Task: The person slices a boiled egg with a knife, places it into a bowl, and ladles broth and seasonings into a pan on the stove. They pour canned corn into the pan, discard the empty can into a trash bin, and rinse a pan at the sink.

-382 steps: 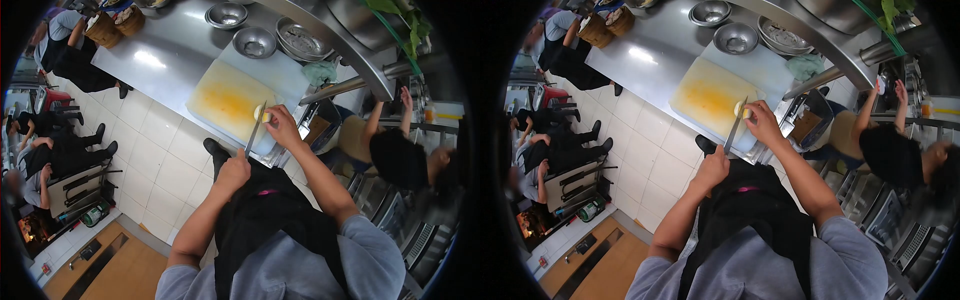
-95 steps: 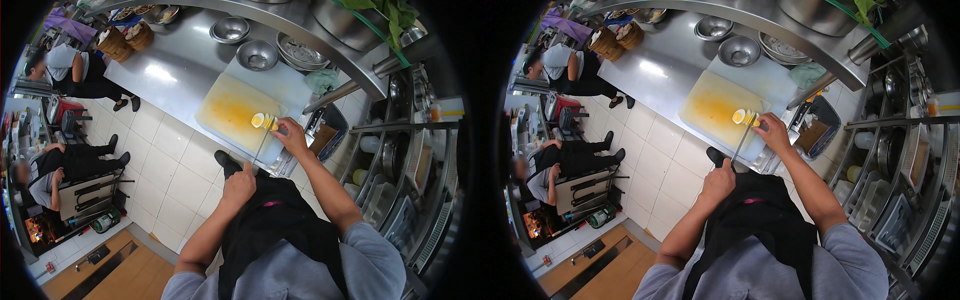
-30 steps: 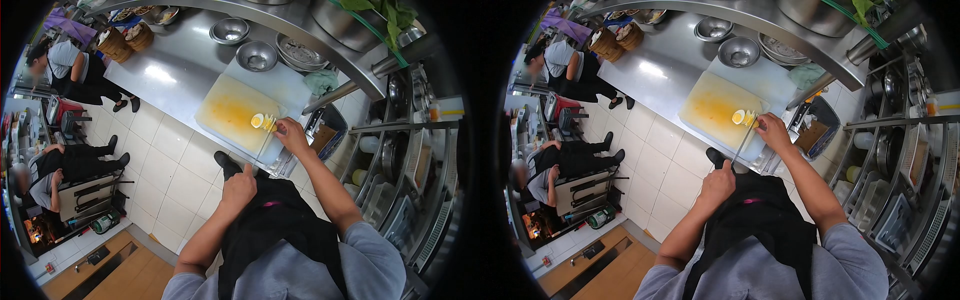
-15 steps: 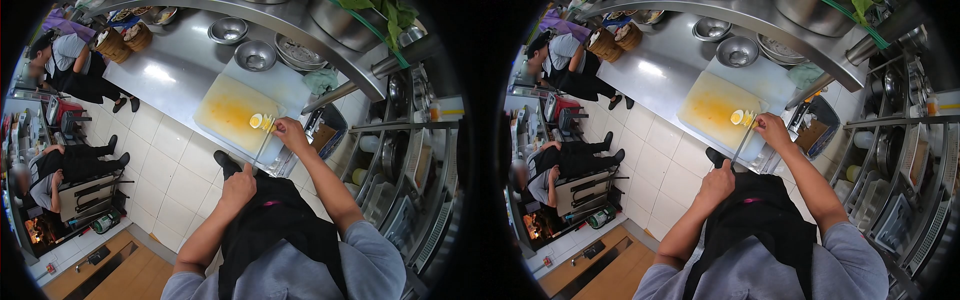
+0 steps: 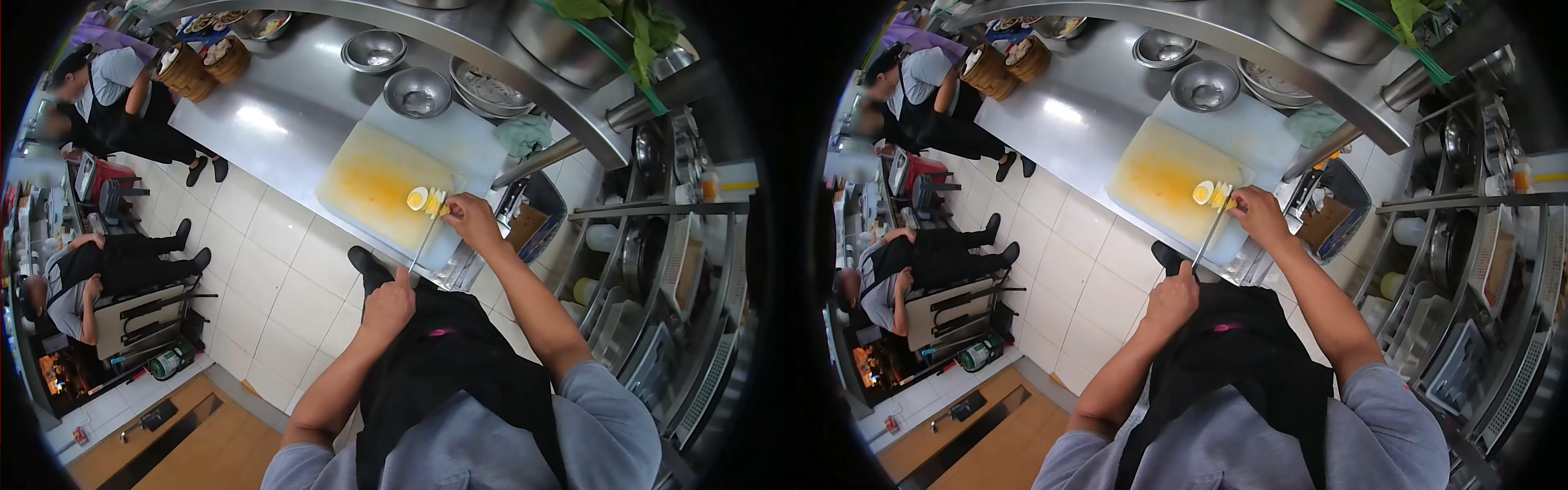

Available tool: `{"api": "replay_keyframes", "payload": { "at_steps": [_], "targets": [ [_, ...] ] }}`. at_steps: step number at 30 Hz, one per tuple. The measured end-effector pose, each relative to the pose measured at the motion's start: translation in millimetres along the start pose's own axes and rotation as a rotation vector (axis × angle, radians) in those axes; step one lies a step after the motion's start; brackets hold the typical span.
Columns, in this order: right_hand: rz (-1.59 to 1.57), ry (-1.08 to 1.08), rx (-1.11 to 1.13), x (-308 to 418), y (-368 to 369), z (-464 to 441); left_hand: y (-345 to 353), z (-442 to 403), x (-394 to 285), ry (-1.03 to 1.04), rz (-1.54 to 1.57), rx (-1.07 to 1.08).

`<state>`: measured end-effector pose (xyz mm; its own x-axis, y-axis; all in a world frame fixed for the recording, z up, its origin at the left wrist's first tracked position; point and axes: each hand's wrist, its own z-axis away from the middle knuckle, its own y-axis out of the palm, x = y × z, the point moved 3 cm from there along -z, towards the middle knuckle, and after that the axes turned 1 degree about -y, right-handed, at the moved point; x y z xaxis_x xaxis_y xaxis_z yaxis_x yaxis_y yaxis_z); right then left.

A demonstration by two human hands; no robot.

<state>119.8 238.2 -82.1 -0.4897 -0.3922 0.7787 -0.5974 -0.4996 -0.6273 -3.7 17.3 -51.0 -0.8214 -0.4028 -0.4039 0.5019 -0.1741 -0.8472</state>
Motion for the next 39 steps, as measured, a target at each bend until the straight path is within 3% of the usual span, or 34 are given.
{"api": "replay_keyframes", "payload": {
  "at_steps": [27,33,35,39],
  "targets": [
    [-0.111,-0.019,0.063,-3.2,-5.1,-3.0,-36.9,1.0,-9.1,0.032,0.041,-0.030],
    [-0.098,0.000,0.111,0.8,-11.6,-6.9,-49.0,-13.3,3.3,-0.027,0.275,-0.036],
    [-0.024,-0.033,0.139,5.9,-14.5,-8.5,-54.0,-38.1,16.2,0.090,0.430,-0.313],
    [0.004,-0.072,0.200,5.9,-16.0,-13.8,-78.2,-116.3,30.4,-0.030,0.908,-0.190]
  ]
}}
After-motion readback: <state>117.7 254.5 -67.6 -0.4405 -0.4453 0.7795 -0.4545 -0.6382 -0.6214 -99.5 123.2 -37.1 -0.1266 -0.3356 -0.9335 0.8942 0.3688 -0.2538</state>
